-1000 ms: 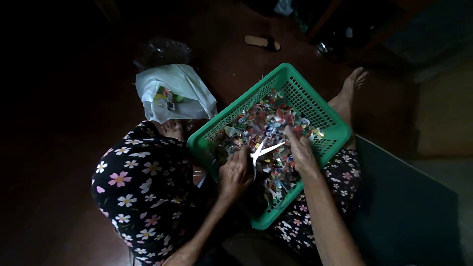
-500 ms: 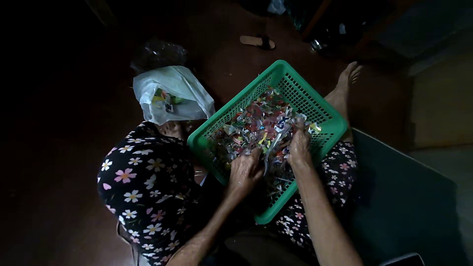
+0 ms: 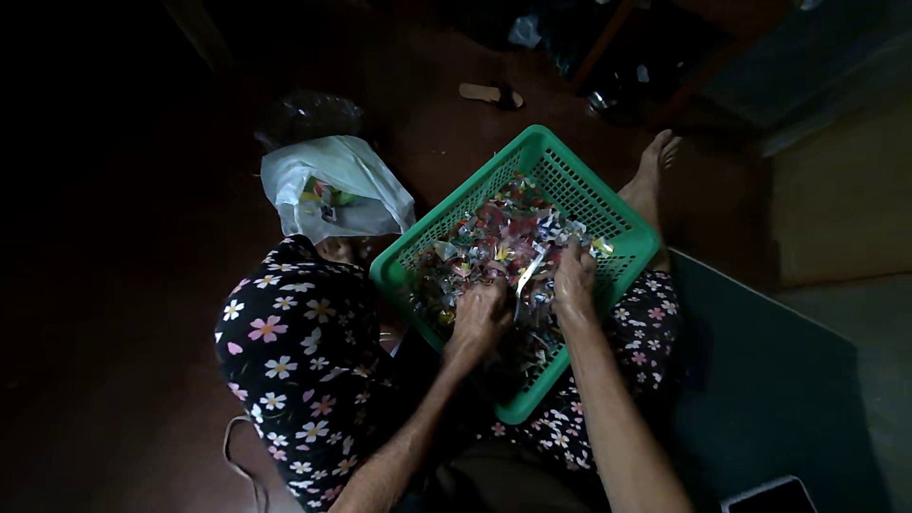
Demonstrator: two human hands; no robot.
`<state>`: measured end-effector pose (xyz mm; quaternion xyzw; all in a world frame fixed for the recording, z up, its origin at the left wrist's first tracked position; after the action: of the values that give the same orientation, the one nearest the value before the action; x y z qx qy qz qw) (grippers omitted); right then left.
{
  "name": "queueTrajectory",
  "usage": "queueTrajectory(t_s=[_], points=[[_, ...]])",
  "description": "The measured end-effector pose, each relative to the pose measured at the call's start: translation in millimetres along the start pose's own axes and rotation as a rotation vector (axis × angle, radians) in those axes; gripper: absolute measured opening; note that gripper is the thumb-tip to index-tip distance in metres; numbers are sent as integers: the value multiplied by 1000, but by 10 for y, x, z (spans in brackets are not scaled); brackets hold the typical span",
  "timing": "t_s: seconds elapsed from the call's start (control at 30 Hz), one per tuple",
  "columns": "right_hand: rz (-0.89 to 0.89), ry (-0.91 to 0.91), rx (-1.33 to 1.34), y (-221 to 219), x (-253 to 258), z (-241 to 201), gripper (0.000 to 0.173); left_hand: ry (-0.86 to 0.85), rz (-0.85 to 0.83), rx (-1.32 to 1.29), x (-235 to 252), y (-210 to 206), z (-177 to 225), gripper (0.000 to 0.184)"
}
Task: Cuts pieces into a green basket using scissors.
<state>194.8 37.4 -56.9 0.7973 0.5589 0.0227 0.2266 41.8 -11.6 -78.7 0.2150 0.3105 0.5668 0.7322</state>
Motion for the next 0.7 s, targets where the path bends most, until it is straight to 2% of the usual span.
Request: queueTrajectory(t_s=[0.1, 0.2, 0.27, 0.3, 0.37, 0.4, 0.47, 0.53, 0.6, 0.7], points=[[3, 132, -43, 85, 114, -61, 60, 60, -125, 84, -32, 16, -64, 24], [-201, 258, -128, 87, 230, -286, 46, 163, -194, 266, -113, 179, -98, 33], [-359, 316, -275, 72, 220, -421, 50, 179, -158, 324, -164, 308, -97, 40], [-414, 354, -341, 86, 202, -460, 54, 179, -133, 324, -182, 358, -109, 50], [-485, 443, -495, 106, 143, -531, 62, 190, -91, 316, -202, 425, -165, 66], [-502, 463, -598, 100, 95, -539, 67, 203, -77, 310, -200, 445, -206, 68], [-568, 335, -860, 39, -87, -395, 87, 228, -53, 292, -188, 452, -288, 64], [-698, 149, -1131, -108, -390, -53, 108, 233, -32, 292, -173, 444, -309, 63], [-788, 103, -1296, -305, -644, 300, 106, 186, 61, 271, -162, 480, -254, 55], [-692, 199, -1264, -502, -666, 487, 82, 154, 206, 178, -178, 604, -195, 45]])
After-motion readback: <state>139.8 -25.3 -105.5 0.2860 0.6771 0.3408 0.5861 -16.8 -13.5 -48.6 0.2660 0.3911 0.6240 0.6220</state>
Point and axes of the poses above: each hand's wrist, its own x-axis towards the middle knuckle, its own y-axis out of the back of the hand, z = x × y, the point moved 9 cm from there along x, towards the middle knuckle, and after that the axes turned 9 degrees about x, right-handed, at the moved point
